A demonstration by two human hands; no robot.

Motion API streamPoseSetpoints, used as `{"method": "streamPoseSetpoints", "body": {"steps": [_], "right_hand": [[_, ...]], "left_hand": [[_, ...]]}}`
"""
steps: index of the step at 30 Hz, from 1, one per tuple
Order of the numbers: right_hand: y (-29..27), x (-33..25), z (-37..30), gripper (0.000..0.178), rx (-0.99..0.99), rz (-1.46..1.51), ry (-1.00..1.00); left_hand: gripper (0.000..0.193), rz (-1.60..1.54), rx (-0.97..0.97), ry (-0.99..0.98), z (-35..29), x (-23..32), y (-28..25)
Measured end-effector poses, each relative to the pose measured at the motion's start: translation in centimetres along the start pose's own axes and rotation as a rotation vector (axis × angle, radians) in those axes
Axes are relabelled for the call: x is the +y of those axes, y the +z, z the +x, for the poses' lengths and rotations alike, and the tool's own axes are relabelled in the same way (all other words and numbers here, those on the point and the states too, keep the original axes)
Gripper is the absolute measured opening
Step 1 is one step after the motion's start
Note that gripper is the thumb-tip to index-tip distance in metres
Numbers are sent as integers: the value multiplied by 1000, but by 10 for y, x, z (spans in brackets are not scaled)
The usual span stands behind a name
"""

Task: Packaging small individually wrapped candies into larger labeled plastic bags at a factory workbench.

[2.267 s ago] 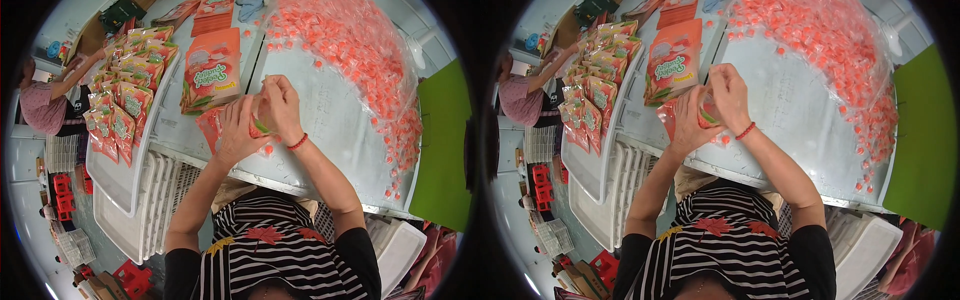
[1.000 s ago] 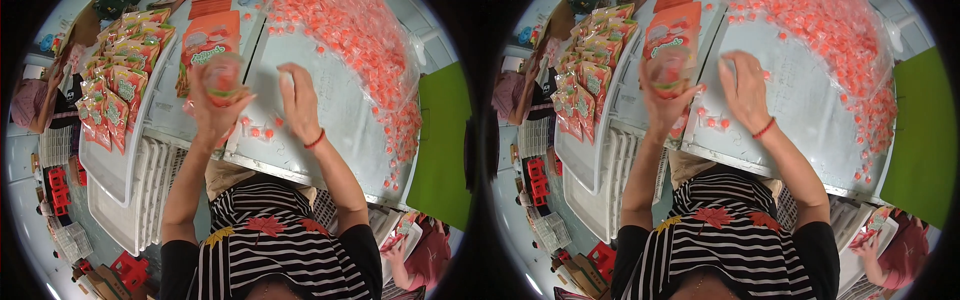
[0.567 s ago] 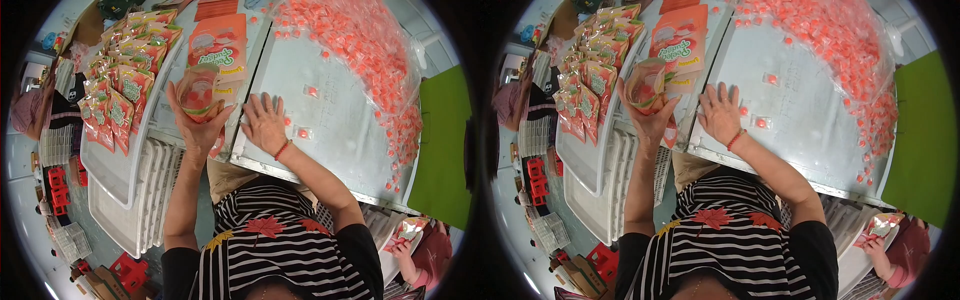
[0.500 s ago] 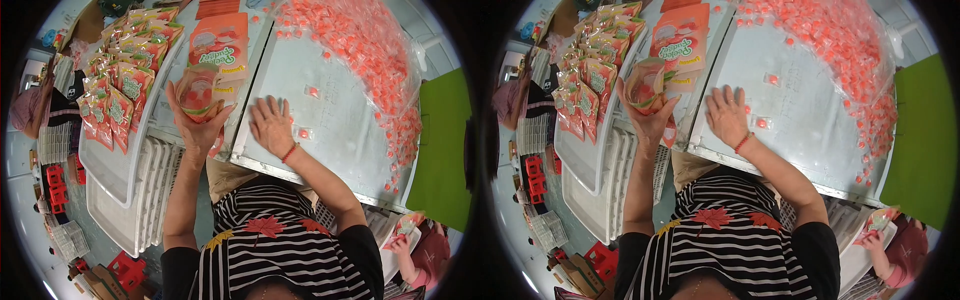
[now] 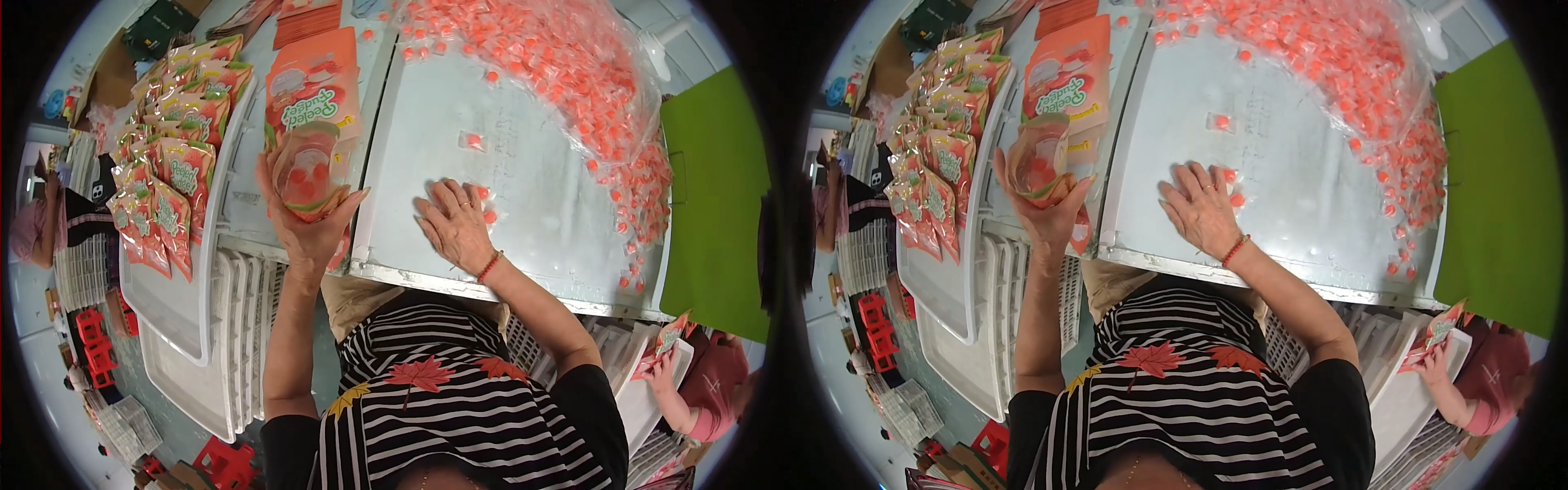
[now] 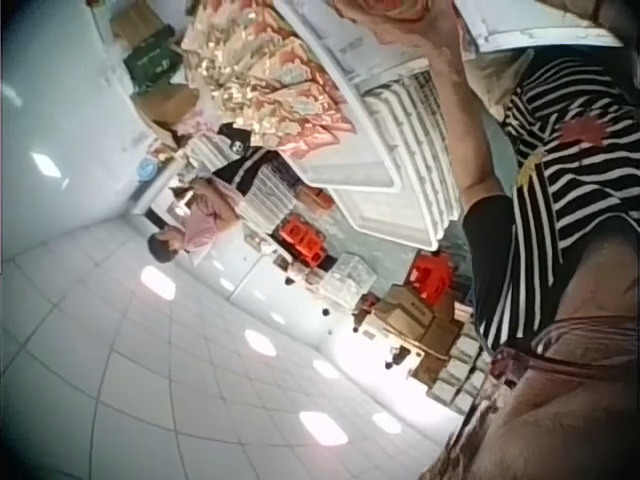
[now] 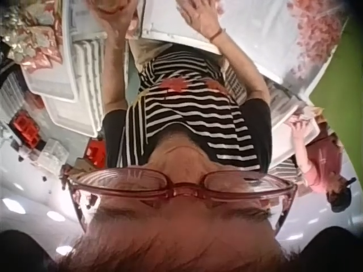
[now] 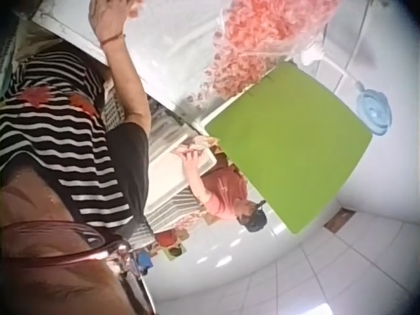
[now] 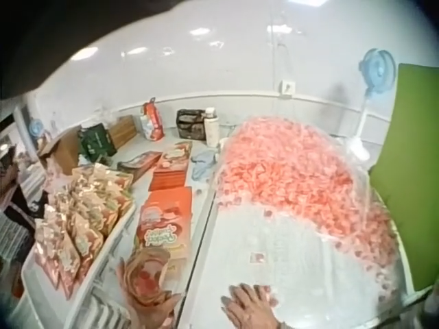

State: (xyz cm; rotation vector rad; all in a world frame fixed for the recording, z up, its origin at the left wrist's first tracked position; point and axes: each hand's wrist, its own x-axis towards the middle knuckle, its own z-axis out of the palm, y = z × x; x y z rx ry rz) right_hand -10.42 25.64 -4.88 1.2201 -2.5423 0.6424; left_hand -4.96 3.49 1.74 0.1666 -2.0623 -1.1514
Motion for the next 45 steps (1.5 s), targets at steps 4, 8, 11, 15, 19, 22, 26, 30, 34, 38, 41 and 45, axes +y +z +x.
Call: {"method": "streamPoseSetpoints", "body": {"steps": [4,8,11,15,19,22,26,30,34,38,41,45], "right_hand": [[2,13,15,15,64,102,-60],[5,43,33,24,273,127,-7],[-40,15,79,28,405,1232,874],[-97,-18,124,27,491,1822,746],[-84,-37,135,23,509,1856,678],[-73,-36,119,19,414,1578,655],[-52,-31,109,18,364,872,417],[-57,-29,92,18,173,620,275],[-72,-4,70,23,264,646,236],[-70,44,0,49,205,147,239],[-37,57,-36,72,55,-14,291],[-12,62,8,64,143,-76,275]], "left_hand": [[109,30,-29,140,-6,-6,8],[108,143,-156,129,-2,18,30],[109,370,-134,267,-6,16,39],[109,447,-126,328,-7,17,53],[108,398,-37,318,-5,13,66],[106,393,-6,337,-4,15,65],[101,444,-23,325,-10,11,70],[96,384,-14,320,-9,7,68],[97,220,-63,218,-2,16,54],[104,79,-46,68,10,24,32],[104,18,1,92,5,25,33],[103,55,-78,43,-2,27,34]]}}
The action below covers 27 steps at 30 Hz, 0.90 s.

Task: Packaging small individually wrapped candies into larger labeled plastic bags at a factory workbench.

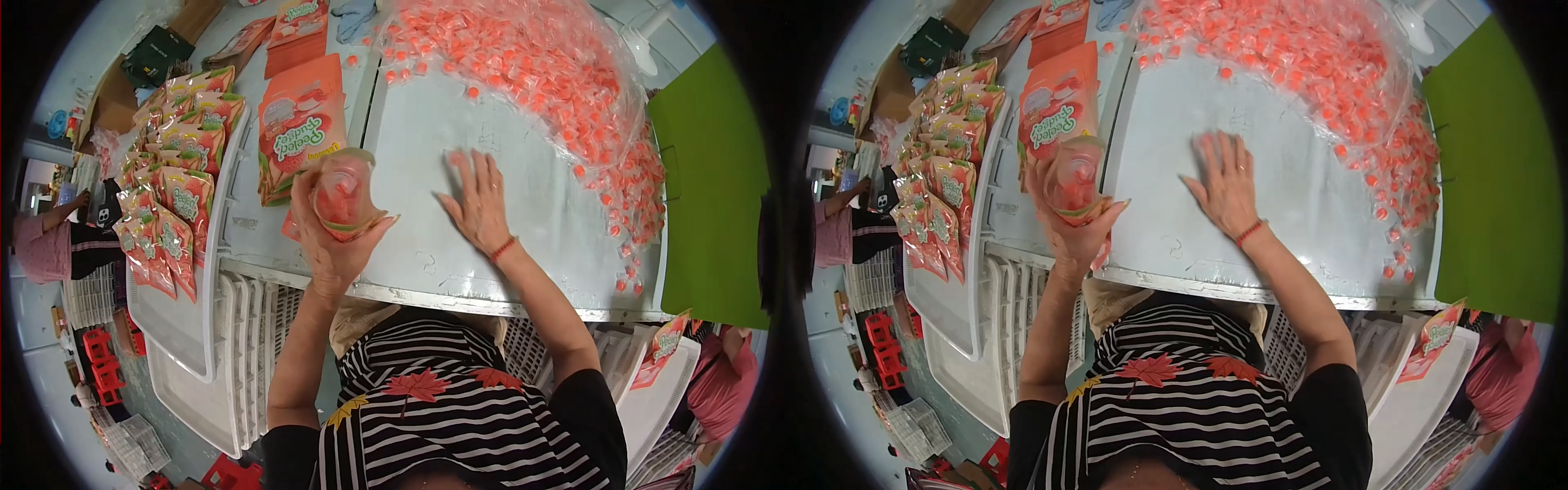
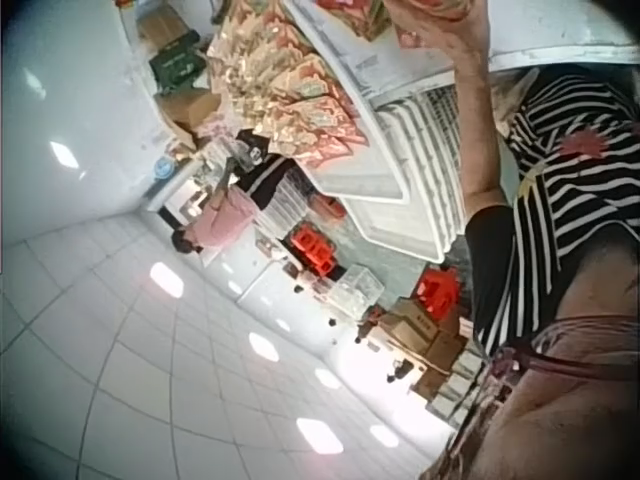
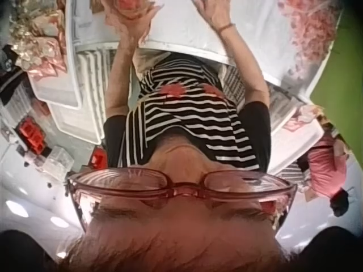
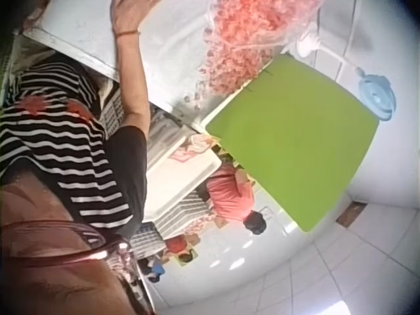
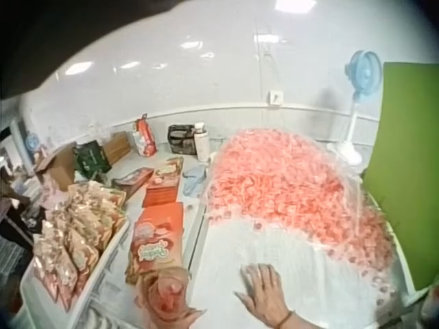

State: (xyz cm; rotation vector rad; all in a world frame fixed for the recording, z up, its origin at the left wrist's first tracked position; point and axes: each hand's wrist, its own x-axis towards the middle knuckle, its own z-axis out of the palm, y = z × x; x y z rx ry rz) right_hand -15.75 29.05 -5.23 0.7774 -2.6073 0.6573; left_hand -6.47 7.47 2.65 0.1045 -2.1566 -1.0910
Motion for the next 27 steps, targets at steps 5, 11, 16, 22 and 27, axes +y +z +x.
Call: {"method": "streamPoseSetpoints", "body": {"steps": [5,11,16,22,27], "right_hand": [[31,11,44,31,17,11,-136],[22,12,41,31,104,261,191],[-51,-59,83,36,254,953,439],[-73,-105,92,32,75,838,110],[-88,-116,64,19,136,647,-139]], "left_hand": [[109,40,-64,50,3,12,13],[110,128,-50,101,-1,10,36],[111,291,-40,174,-4,9,44],[107,287,22,234,0,7,54],[98,184,23,104,3,6,41]]}}
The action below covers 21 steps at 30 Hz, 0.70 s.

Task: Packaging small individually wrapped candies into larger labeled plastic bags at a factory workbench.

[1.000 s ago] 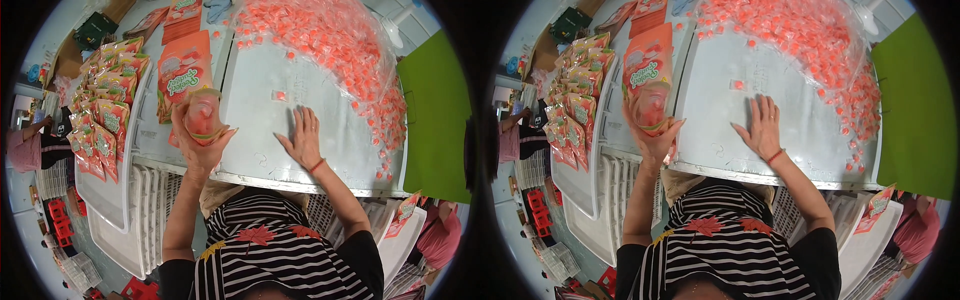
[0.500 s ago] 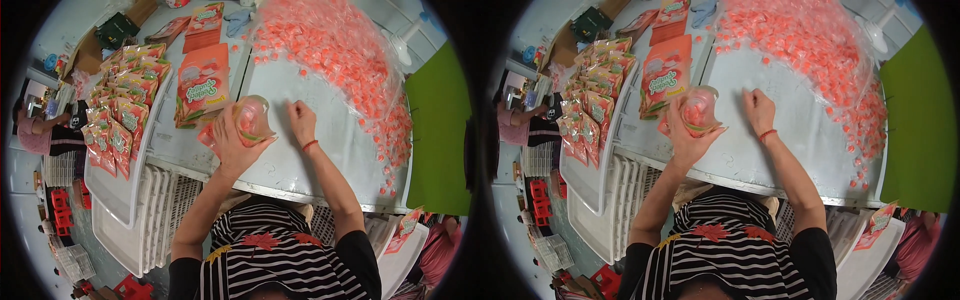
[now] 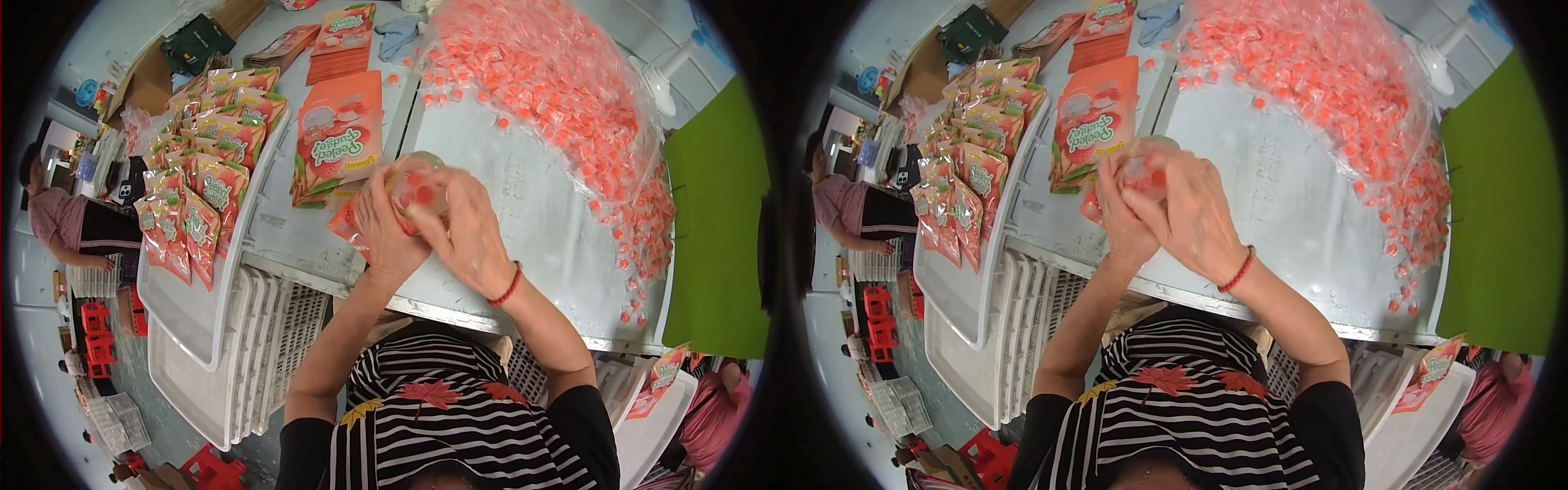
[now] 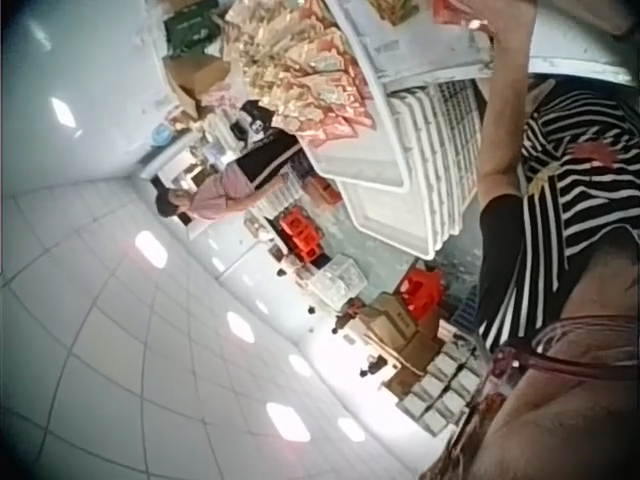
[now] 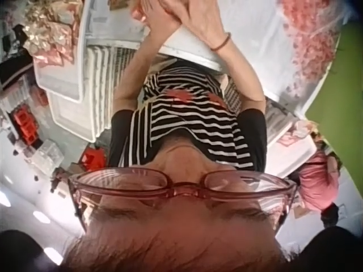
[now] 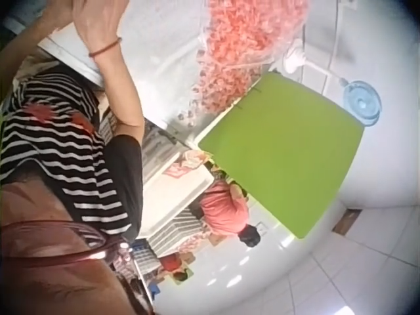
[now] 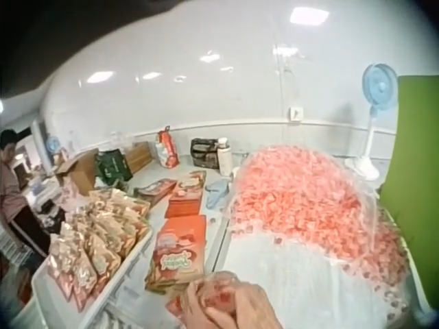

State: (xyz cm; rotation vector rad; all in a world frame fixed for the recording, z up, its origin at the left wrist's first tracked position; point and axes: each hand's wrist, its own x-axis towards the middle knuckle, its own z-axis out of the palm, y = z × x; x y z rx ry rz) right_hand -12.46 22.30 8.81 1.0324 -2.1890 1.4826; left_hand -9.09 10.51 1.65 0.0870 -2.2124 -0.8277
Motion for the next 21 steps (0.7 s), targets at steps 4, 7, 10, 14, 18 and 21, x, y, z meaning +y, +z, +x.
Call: {"method": "streamPoseSetpoints", "body": {"steps": [4,7,10,14,18,21], "right_hand": [[-12,16,-1,16,-194,-335,-246],[-42,7,17,13,-257,-259,-391],[-66,-12,26,16,-446,-216,-523],[-64,-26,25,12,-449,-110,-582],[-70,-32,19,11,-542,-111,-410],[-72,-32,17,16,-749,-181,-116]], "left_hand": [[99,-157,-16,-15,6,3,-2],[96,-572,-48,-83,21,30,-28],[91,-862,-258,-229,34,1,-64],[41,-940,-680,-406,35,-14,-77],[26,-833,-539,-399,26,8,-76],[26,-745,-429,-311,24,17,-76]]}}
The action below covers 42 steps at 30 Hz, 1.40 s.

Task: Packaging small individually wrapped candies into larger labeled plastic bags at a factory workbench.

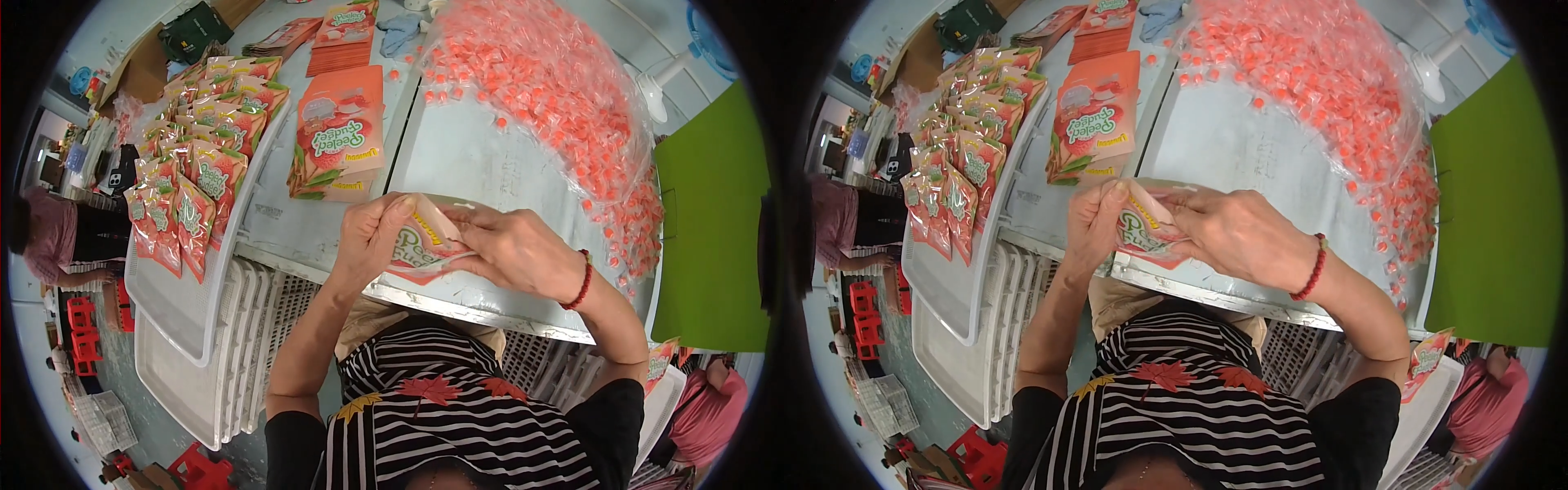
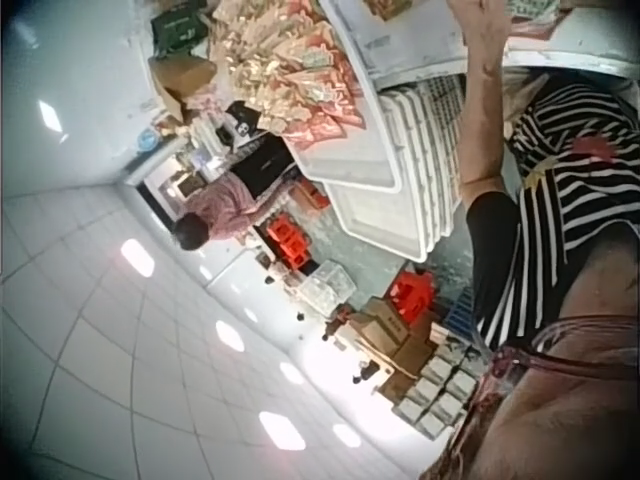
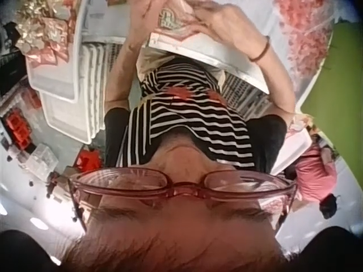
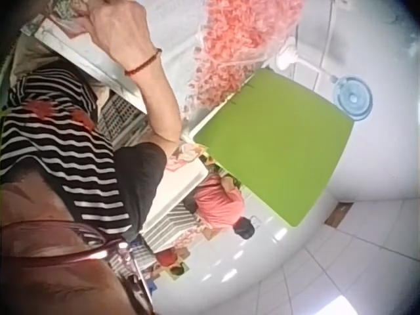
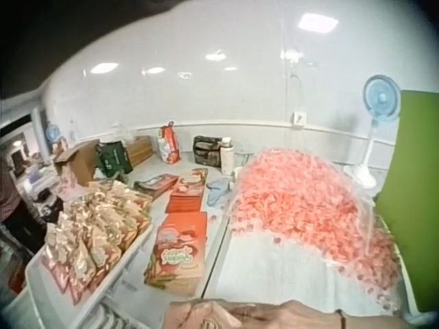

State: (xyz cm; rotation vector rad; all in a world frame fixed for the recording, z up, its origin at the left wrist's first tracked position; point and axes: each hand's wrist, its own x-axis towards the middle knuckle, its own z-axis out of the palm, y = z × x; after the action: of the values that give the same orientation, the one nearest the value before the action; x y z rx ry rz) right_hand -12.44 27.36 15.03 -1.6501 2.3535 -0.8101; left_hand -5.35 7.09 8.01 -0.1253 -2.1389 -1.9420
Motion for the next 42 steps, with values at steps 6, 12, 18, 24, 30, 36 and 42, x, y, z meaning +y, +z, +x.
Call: {"method": "streamPoseSetpoints", "body": {"steps": [6,12,18,24,30,36,42], "right_hand": [[-8,9,20,25,-582,-53,123],[11,7,-2,33,167,184,77],[8,30,3,35,-486,174,88],[13,18,1,32,-414,209,95],[6,-1,-6,19,429,-178,-50],[-2,18,-13,22,135,-76,123],[-1,8,-9,24,248,140,332]], "left_hand": [[27,104,37,191,3,-5,20],[28,66,34,33,3,-4,3],[23,94,30,167,2,1,26],[27,198,-61,126,6,5,28],[27,112,52,73,6,5,8],[23,-41,-13,56,1,5,8],[18,-105,-5,-192,-3,2,12]]}}
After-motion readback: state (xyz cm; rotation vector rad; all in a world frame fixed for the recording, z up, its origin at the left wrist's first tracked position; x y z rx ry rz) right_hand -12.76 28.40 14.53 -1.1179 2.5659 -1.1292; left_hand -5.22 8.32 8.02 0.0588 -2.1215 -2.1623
